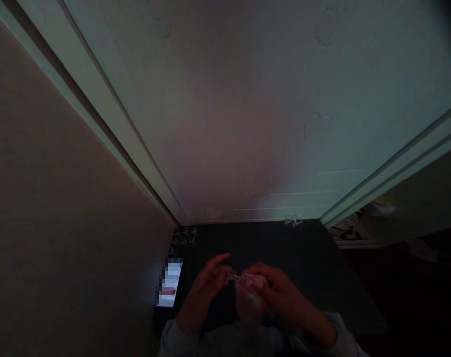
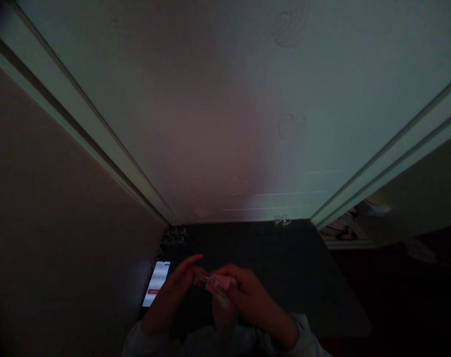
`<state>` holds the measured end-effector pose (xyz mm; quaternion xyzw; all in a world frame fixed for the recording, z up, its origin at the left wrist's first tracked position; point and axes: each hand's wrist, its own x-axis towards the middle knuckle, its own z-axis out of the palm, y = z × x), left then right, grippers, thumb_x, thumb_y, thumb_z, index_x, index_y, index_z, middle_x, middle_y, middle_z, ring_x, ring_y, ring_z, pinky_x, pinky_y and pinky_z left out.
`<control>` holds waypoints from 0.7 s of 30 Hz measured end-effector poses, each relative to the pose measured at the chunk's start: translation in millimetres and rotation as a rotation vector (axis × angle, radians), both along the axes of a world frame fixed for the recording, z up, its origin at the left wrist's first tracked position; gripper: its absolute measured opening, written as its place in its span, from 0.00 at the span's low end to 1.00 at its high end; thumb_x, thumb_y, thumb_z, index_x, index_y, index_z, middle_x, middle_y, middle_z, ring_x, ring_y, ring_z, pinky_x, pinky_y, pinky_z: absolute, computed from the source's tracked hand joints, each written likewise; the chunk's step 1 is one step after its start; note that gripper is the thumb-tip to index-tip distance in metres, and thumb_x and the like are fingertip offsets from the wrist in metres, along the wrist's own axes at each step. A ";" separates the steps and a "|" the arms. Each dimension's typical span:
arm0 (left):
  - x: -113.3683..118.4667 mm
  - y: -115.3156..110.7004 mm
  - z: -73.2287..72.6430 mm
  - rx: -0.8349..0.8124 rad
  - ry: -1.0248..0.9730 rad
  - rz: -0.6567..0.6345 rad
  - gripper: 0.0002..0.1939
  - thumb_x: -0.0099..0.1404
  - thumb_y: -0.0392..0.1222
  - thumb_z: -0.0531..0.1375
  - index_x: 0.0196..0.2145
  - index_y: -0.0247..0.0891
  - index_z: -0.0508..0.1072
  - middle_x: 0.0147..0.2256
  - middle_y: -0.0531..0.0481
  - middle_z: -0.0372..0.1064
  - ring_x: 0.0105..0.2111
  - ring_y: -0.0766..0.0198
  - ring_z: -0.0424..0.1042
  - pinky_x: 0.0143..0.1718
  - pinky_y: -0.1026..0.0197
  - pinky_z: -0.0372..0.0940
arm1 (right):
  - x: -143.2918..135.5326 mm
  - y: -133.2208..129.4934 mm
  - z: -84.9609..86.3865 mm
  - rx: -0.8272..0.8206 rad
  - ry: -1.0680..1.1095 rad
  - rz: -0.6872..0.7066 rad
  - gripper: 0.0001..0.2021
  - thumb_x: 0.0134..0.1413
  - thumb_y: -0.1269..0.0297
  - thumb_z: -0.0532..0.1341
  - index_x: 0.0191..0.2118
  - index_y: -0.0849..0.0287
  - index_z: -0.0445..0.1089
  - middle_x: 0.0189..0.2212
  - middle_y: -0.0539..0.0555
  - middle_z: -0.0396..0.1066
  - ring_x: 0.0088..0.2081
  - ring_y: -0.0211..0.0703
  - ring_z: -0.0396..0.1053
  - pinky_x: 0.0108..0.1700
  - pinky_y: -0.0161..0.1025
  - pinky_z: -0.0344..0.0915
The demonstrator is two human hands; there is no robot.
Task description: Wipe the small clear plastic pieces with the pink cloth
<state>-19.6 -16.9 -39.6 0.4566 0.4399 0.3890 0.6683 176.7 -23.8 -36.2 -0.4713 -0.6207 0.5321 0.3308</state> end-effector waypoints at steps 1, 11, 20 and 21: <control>0.8 0.1 1.6 0.003 0.031 0.010 0.24 0.60 0.55 0.59 0.49 0.40 0.69 0.31 0.50 0.73 0.35 0.59 0.69 0.42 0.58 0.60 | 0.0 -0.1 0.5 0.007 -0.010 0.001 0.13 0.55 0.62 0.53 0.37 0.60 0.73 0.31 0.55 0.75 0.32 0.43 0.71 0.34 0.37 0.64; 2.6 3.6 10.4 -0.066 0.130 -0.002 0.19 0.55 0.55 0.62 0.36 0.37 0.75 0.28 0.52 0.70 0.29 0.62 0.66 0.33 0.62 0.59 | 0.2 -0.3 5.2 0.058 -0.056 0.063 0.12 0.56 0.64 0.54 0.39 0.59 0.75 0.32 0.54 0.77 0.33 0.44 0.72 0.34 0.35 0.64; -4.7 1.5 1.6 0.004 0.050 -0.097 0.18 0.56 0.52 0.63 0.41 0.39 0.74 0.31 0.51 0.69 0.33 0.61 0.66 0.36 0.61 0.60 | 1.8 -0.5 0.7 0.000 -0.066 0.051 0.13 0.54 0.62 0.55 0.37 0.59 0.75 0.31 0.54 0.77 0.33 0.45 0.72 0.34 0.37 0.65; -5.8 1.0 0.3 0.022 0.043 -0.108 0.18 0.57 0.51 0.63 0.42 0.40 0.73 0.32 0.51 0.69 0.34 0.61 0.66 0.37 0.60 0.60 | 2.2 -0.5 -0.4 -0.013 -0.056 0.051 0.13 0.54 0.61 0.55 0.36 0.60 0.75 0.31 0.55 0.77 0.32 0.45 0.72 0.33 0.37 0.65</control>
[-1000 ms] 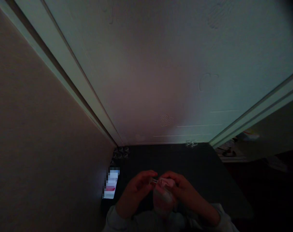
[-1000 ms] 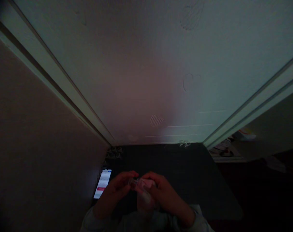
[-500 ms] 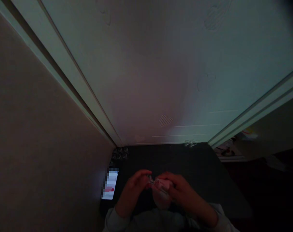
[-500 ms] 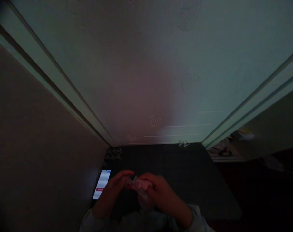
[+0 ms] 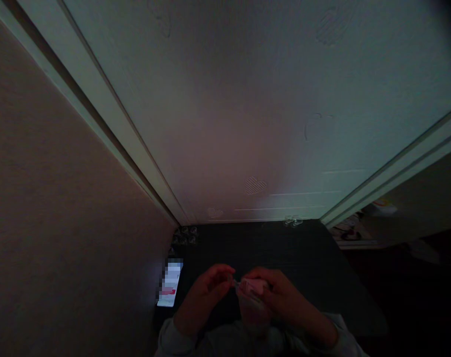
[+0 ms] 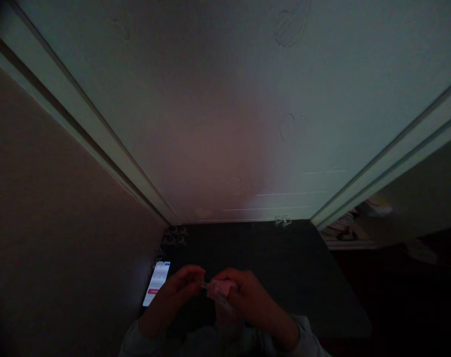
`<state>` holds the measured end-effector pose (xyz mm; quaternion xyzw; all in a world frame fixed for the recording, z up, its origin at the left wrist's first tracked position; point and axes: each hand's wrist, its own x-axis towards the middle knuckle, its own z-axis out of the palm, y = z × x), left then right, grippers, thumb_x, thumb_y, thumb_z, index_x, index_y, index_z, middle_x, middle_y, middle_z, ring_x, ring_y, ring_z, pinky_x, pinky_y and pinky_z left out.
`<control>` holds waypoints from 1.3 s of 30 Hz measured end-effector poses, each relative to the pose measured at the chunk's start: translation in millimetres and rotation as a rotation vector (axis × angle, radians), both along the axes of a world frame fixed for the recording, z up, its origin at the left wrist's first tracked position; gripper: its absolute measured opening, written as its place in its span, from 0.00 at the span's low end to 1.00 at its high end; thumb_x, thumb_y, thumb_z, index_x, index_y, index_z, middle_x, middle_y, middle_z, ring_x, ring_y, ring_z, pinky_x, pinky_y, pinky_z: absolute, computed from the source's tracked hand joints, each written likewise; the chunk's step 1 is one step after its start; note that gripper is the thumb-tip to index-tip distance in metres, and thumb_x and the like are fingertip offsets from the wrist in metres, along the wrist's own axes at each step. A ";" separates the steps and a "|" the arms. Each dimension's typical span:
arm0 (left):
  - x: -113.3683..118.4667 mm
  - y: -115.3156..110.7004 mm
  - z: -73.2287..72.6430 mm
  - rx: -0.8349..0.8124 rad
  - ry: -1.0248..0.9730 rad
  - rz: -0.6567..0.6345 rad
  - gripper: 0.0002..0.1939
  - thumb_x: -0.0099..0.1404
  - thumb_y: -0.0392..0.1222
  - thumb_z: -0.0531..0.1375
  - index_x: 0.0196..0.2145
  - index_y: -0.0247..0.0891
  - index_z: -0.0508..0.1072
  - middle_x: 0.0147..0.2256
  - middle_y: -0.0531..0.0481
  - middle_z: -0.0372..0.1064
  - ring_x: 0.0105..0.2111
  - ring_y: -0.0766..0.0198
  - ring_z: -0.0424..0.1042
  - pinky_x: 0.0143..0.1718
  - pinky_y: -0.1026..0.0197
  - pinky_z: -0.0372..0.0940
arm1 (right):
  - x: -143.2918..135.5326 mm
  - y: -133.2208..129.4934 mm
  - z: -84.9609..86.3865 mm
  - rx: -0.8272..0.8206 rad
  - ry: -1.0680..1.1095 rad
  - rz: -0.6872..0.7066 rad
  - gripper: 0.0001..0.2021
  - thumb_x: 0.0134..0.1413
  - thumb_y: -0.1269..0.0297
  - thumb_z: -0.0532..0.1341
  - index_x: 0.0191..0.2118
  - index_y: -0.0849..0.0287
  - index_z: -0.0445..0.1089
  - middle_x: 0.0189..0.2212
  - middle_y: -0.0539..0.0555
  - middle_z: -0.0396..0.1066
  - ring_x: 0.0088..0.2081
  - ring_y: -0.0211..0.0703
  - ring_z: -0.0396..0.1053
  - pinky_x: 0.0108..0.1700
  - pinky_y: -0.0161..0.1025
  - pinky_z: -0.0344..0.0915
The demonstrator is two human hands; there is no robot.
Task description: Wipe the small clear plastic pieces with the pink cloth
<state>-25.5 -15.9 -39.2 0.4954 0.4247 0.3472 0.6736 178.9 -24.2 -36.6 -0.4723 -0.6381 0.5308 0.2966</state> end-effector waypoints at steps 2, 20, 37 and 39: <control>-1.8 -1.1 -2.6 0.026 -0.023 -0.031 0.18 0.58 0.49 0.63 0.45 0.41 0.72 0.34 0.50 0.69 0.36 0.61 0.66 0.40 0.60 0.60 | 0.7 0.2 -2.8 -0.023 0.028 -0.002 0.13 0.54 0.60 0.55 0.35 0.60 0.75 0.30 0.55 0.77 0.32 0.45 0.72 0.33 0.37 0.66; -3.8 1.2 4.2 -0.069 0.092 0.061 0.26 0.59 0.61 0.57 0.42 0.34 0.71 0.24 0.52 0.69 0.24 0.66 0.64 0.26 0.64 0.57 | 1.8 1.5 -0.1 -0.005 0.028 0.007 0.11 0.56 0.61 0.57 0.38 0.60 0.74 0.32 0.53 0.77 0.33 0.42 0.72 0.35 0.35 0.65; -1.0 0.7 -4.3 -0.115 0.099 -0.054 0.23 0.57 0.58 0.60 0.40 0.34 0.72 0.23 0.53 0.67 0.23 0.67 0.63 0.27 0.64 0.58 | 0.6 -0.2 1.0 -0.023 0.064 0.006 0.12 0.55 0.59 0.58 0.38 0.60 0.75 0.33 0.54 0.77 0.34 0.44 0.72 0.35 0.36 0.65; -0.6 0.6 -4.3 -0.111 0.092 -0.044 0.23 0.56 0.56 0.61 0.41 0.34 0.72 0.24 0.53 0.68 0.24 0.67 0.64 0.28 0.64 0.58 | 1.3 0.2 -0.7 -0.023 0.060 -0.006 0.12 0.55 0.60 0.58 0.38 0.60 0.75 0.33 0.55 0.77 0.34 0.44 0.72 0.35 0.36 0.65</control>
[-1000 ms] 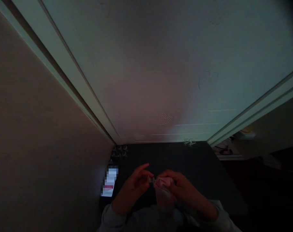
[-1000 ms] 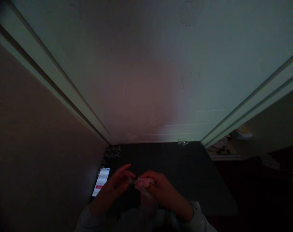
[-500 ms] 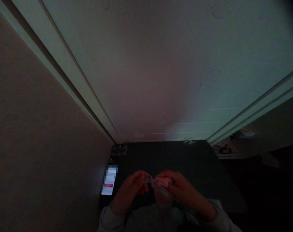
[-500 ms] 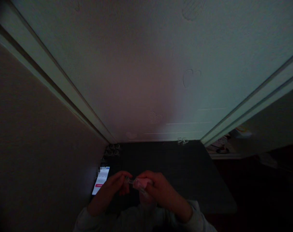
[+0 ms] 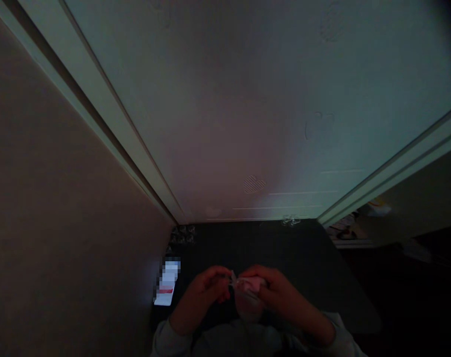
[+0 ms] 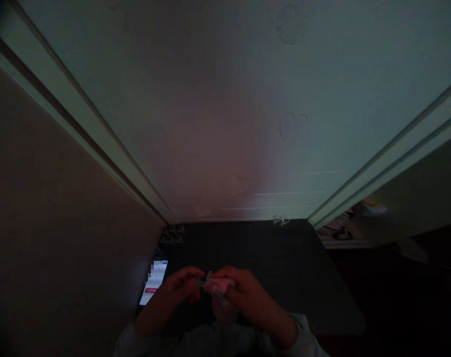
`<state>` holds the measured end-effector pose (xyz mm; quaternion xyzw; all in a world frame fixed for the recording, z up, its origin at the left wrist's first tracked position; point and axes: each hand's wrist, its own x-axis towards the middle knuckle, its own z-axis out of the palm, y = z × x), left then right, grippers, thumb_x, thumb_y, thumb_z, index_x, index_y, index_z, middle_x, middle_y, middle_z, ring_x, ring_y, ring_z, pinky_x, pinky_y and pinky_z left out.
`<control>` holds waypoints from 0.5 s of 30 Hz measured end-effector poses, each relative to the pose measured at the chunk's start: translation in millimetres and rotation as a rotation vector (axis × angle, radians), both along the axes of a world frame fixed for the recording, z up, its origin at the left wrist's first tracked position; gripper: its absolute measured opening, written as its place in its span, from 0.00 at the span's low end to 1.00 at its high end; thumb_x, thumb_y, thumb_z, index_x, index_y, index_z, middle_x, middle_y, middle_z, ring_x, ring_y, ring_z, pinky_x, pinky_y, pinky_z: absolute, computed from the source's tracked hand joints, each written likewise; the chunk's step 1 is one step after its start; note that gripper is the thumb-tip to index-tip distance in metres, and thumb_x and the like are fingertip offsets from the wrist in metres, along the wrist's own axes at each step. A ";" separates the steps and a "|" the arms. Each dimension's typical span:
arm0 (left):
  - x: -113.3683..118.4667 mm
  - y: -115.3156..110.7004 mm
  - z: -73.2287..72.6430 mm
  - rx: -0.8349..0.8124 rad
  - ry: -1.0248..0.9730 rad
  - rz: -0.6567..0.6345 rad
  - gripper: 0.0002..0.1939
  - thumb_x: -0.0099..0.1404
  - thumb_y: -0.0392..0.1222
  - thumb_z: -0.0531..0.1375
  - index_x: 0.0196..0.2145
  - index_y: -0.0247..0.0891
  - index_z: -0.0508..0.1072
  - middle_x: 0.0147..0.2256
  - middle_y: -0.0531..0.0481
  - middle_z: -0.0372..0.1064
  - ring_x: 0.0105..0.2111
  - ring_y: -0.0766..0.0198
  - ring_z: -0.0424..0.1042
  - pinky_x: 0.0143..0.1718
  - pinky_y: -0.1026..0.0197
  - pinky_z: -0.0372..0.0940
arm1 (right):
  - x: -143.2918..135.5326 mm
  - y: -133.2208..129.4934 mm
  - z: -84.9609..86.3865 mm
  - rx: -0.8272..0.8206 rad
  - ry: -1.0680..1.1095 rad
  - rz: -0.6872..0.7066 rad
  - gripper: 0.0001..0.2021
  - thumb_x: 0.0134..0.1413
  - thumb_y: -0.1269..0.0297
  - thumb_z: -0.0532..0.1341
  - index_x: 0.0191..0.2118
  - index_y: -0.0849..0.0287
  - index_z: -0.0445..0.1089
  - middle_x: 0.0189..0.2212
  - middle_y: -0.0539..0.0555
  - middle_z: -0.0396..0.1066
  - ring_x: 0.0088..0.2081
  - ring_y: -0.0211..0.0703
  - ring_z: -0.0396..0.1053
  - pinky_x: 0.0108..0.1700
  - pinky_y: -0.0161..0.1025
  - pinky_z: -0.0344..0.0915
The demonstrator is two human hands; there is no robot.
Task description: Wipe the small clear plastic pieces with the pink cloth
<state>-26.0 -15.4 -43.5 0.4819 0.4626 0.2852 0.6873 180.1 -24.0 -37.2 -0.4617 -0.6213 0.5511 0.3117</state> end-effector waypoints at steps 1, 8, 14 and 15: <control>0.1 -0.1 0.3 0.003 -0.003 0.003 0.22 0.56 0.55 0.62 0.41 0.34 0.72 0.24 0.53 0.68 0.25 0.67 0.64 0.29 0.64 0.59 | 0.4 0.2 -0.9 -0.003 -0.003 -0.006 0.12 0.55 0.60 0.58 0.38 0.60 0.75 0.33 0.55 0.77 0.34 0.44 0.71 0.35 0.36 0.64; -2.3 -1.9 1.2 0.017 -0.014 0.009 0.19 0.55 0.48 0.65 0.43 0.39 0.73 0.32 0.52 0.71 0.32 0.64 0.67 0.35 0.63 0.60 | 2.2 0.0 -6.4 -0.014 -0.021 0.000 0.12 0.55 0.60 0.57 0.39 0.60 0.75 0.32 0.54 0.76 0.33 0.44 0.71 0.35 0.37 0.64; -5.3 -0.8 -2.2 0.075 -0.054 -0.005 0.16 0.57 0.44 0.64 0.44 0.43 0.74 0.40 0.51 0.73 0.43 0.58 0.69 0.46 0.58 0.60 | 0.7 0.2 -7.1 -0.056 -0.034 -0.009 0.12 0.54 0.62 0.56 0.38 0.59 0.75 0.32 0.54 0.76 0.34 0.45 0.71 0.35 0.37 0.64; -5.6 -0.2 -3.1 0.078 -0.064 -0.006 0.16 0.57 0.44 0.64 0.44 0.43 0.74 0.40 0.51 0.73 0.43 0.58 0.69 0.47 0.58 0.60 | 0.5 0.7 -6.8 -0.053 -0.023 -0.006 0.12 0.55 0.62 0.56 0.38 0.60 0.75 0.32 0.54 0.76 0.34 0.45 0.71 0.34 0.37 0.64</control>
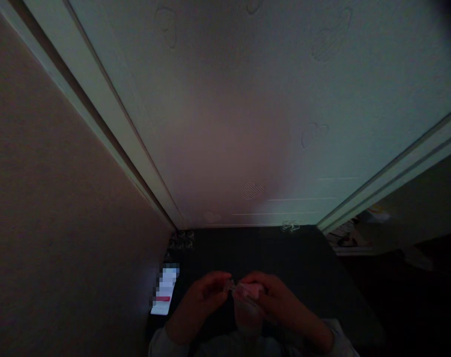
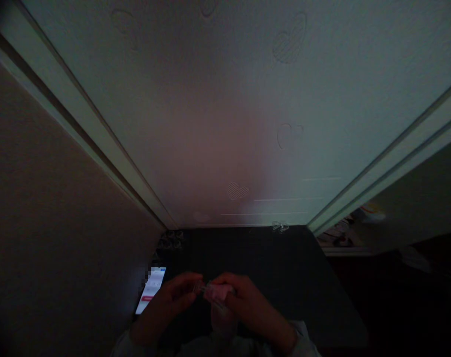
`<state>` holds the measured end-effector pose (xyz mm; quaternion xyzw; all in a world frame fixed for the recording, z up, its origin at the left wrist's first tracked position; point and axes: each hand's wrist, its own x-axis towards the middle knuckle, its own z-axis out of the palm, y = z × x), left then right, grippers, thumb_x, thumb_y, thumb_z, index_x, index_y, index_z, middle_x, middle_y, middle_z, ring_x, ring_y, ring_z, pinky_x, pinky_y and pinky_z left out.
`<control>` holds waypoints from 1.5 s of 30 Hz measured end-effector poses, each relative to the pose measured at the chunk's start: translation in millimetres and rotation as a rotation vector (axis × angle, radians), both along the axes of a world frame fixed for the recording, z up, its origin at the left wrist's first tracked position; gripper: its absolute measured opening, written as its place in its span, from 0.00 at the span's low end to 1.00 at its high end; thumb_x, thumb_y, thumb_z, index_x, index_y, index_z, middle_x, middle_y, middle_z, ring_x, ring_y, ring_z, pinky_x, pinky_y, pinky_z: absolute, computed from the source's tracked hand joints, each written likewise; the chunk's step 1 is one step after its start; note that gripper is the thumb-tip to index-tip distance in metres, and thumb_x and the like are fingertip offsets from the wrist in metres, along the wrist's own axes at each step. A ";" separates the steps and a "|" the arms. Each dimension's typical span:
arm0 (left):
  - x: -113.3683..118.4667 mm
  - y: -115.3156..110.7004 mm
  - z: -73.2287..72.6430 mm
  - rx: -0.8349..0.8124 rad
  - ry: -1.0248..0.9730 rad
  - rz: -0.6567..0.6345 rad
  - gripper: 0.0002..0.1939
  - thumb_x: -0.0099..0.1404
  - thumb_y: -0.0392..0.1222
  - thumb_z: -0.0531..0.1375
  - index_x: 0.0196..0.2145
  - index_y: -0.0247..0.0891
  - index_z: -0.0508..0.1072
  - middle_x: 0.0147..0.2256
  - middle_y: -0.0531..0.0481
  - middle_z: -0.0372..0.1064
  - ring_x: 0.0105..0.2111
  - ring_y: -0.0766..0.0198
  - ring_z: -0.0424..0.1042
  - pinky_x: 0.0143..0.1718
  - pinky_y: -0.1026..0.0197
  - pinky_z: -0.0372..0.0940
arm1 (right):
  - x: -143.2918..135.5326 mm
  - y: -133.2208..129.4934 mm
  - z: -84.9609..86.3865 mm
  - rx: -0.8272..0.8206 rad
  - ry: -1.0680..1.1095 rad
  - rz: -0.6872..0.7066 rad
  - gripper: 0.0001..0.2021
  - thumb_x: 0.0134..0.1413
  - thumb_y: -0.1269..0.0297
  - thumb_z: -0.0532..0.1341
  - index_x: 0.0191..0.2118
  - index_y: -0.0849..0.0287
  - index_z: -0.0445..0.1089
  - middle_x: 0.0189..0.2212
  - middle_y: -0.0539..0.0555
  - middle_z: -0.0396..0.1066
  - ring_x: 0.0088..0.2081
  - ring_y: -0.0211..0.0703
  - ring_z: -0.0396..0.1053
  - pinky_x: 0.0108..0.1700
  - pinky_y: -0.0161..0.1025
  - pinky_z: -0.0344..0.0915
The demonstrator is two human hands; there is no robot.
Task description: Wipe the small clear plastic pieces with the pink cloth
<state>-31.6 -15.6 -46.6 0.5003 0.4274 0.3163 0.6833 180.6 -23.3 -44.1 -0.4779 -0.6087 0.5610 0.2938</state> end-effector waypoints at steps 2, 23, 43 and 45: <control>-0.4 1.0 -1.3 0.005 -0.013 0.001 0.16 0.56 0.43 0.65 0.44 0.43 0.74 0.40 0.50 0.73 0.43 0.58 0.69 0.47 0.58 0.61 | -0.2 1.4 0.8 -0.005 0.023 0.010 0.12 0.55 0.62 0.56 0.37 0.60 0.75 0.32 0.54 0.77 0.33 0.45 0.72 0.34 0.37 0.64; -1.9 0.2 11.1 0.037 0.181 0.016 0.22 0.62 0.55 0.56 0.46 0.36 0.69 0.29 0.51 0.70 0.33 0.60 0.67 0.38 0.59 0.60 | -0.1 0.0 5.5 0.003 0.005 0.010 0.13 0.55 0.60 0.57 0.38 0.60 0.75 0.32 0.55 0.77 0.33 0.44 0.72 0.34 0.36 0.65; -3.0 -1.1 7.1 -0.025 0.099 -0.104 0.16 0.59 0.46 0.61 0.45 0.39 0.72 0.39 0.49 0.73 0.42 0.57 0.69 0.45 0.57 0.60 | 1.7 -0.2 0.1 0.050 0.010 0.048 0.12 0.51 0.69 0.57 0.39 0.59 0.75 0.34 0.54 0.77 0.36 0.45 0.72 0.37 0.38 0.66; -3.9 -1.5 4.7 0.003 0.093 -0.102 0.17 0.59 0.45 0.61 0.46 0.40 0.71 0.41 0.48 0.72 0.44 0.57 0.68 0.47 0.56 0.60 | 1.9 0.2 -2.2 0.041 0.008 0.045 0.12 0.49 0.70 0.57 0.38 0.59 0.75 0.33 0.53 0.77 0.35 0.45 0.72 0.36 0.37 0.65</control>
